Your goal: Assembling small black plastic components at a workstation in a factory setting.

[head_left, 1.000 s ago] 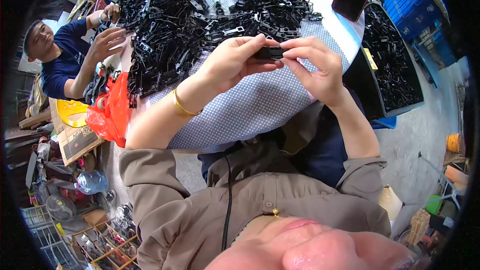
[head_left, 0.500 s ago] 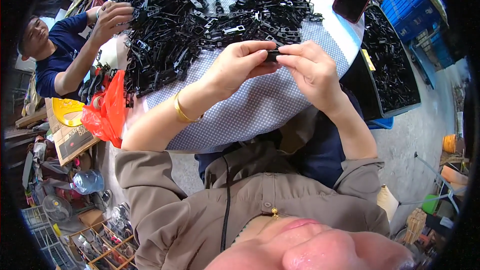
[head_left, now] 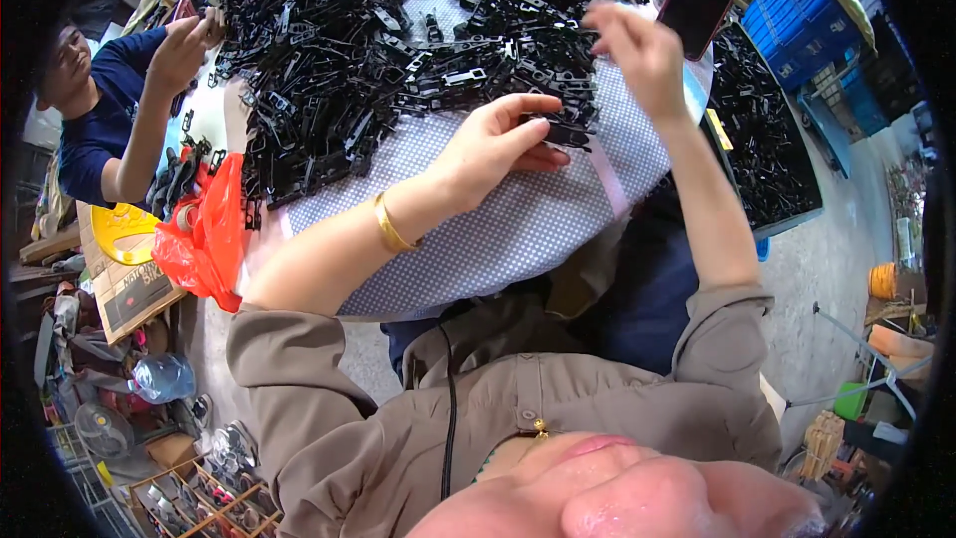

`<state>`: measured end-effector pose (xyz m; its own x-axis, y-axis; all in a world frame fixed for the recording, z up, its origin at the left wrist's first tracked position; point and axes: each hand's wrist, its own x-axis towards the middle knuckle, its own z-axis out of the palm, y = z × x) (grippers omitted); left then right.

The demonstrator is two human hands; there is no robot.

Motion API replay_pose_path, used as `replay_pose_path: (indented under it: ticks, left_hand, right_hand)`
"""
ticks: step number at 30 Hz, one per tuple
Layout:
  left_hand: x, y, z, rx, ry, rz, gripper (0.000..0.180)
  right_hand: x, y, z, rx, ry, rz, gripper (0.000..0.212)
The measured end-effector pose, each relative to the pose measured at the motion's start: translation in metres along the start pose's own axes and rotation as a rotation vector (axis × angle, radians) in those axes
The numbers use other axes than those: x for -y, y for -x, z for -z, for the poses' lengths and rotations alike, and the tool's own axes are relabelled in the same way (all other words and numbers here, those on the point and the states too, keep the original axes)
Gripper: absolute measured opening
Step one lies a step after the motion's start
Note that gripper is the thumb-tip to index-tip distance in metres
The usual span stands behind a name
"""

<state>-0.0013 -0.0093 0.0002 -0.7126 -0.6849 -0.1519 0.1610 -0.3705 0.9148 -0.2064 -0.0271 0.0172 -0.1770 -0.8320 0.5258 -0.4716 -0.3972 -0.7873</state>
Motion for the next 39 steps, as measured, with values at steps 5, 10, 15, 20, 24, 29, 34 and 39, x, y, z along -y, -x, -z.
replay_pose_path:
  ticks: [5,10,15,20,24,29,34,39]
  left_hand:
    - [0.004,-0.003,-0.004,0.043,-0.105,-0.029,0.029]
    - [0.002,-0.002,0.001,0.076,-0.137,-0.006,0.03]
    - [0.002,0.0,0.004,0.043,-0.033,-0.02,0.029]
    - [-0.002,0.001,0.001,-0.003,0.002,-0.015,0.029]
    - [0.001,-0.002,0.004,-0.026,0.096,-0.044,0.029]
    - [0.007,-0.003,0.005,-0.055,0.218,-0.095,0.029]
    - [0.004,0.0,0.004,-0.075,0.231,-0.074,0.03]
    - [0.008,0.0,0.005,-0.078,0.24,-0.085,0.031]
  right_hand:
    - [-0.08,-0.098,0.015,0.114,1.168,-0.126,0.03]
    - [-0.104,-0.119,0.011,0.118,1.207,-0.272,0.024]
    - [-0.078,-0.096,0.026,0.015,1.032,-0.082,0.026]
    - [-0.034,-0.033,0.038,0.018,0.337,-0.139,0.022]
    - [-0.026,0.004,0.035,0.17,0.078,-0.234,0.019]
    - [-0.011,0.024,0.016,0.122,0.233,-0.077,0.021]
    - [0.033,0.045,0.0,0.082,0.295,0.204,0.033]
    - [0.031,0.049,-0.002,0.222,-0.215,-0.159,0.041]
